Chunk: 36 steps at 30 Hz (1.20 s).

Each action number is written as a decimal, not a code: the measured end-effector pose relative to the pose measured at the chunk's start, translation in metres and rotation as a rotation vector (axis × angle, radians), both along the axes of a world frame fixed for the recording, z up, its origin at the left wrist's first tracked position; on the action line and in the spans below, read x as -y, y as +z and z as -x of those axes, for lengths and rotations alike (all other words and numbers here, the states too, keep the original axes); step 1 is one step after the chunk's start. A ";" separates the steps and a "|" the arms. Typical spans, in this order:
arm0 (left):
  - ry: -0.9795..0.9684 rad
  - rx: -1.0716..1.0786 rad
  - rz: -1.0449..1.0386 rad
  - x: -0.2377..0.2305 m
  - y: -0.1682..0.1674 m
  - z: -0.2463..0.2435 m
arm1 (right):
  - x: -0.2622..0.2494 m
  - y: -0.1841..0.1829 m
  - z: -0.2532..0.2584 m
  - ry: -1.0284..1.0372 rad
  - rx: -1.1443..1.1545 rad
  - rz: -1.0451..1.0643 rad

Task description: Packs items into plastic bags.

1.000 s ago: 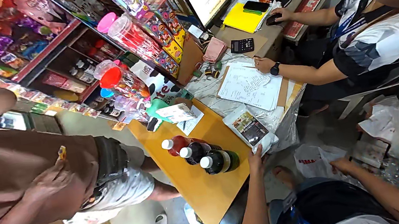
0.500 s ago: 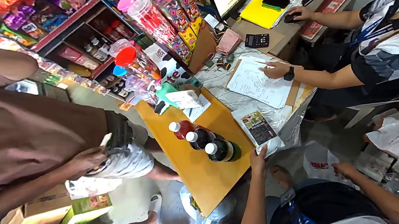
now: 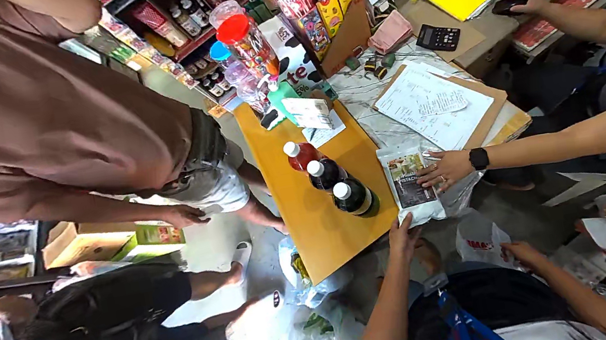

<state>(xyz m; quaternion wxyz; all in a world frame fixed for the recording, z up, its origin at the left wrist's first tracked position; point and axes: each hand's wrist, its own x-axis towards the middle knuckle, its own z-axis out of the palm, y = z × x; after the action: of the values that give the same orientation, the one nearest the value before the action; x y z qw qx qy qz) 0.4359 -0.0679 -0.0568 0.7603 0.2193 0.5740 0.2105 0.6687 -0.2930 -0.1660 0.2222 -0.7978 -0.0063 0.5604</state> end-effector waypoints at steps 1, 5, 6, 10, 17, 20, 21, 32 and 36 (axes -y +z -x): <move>0.000 0.000 0.003 0.000 -0.001 0.000 | -0.001 -0.001 0.000 -0.010 -0.004 0.002; -0.011 -0.014 -0.005 -0.001 -0.003 -0.001 | -0.003 -0.001 0.001 -0.015 -0.013 0.001; -0.028 -0.021 -0.011 -0.001 -0.002 -0.001 | -0.004 -0.001 0.001 -0.014 -0.018 0.000; -0.075 -0.071 -0.044 0.005 0.009 0.017 | -0.003 -0.002 0.001 0.001 -0.028 0.004; 0.823 -0.521 -0.414 0.021 0.024 0.186 | -0.016 0.002 -0.002 0.054 -0.030 0.027; 1.073 -0.549 -0.441 0.016 0.048 0.254 | -0.023 0.008 -0.004 0.099 -0.015 0.029; 1.106 -0.534 -0.420 0.012 0.052 0.260 | -0.025 0.007 -0.006 0.114 -0.016 0.024; -0.213 0.007 -0.035 0.020 0.008 0.040 | -0.018 0.004 -0.004 0.044 -0.043 -0.059; -0.113 0.074 0.128 0.005 0.002 -0.013 | -0.004 -0.007 0.000 -0.015 -0.011 -0.022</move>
<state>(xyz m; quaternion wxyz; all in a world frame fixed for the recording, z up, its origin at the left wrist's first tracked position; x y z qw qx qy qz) 0.4486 -0.0730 -0.0552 0.8041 0.1945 0.5446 0.1378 0.6692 -0.2886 -0.1726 0.2352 -0.7922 -0.0053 0.5632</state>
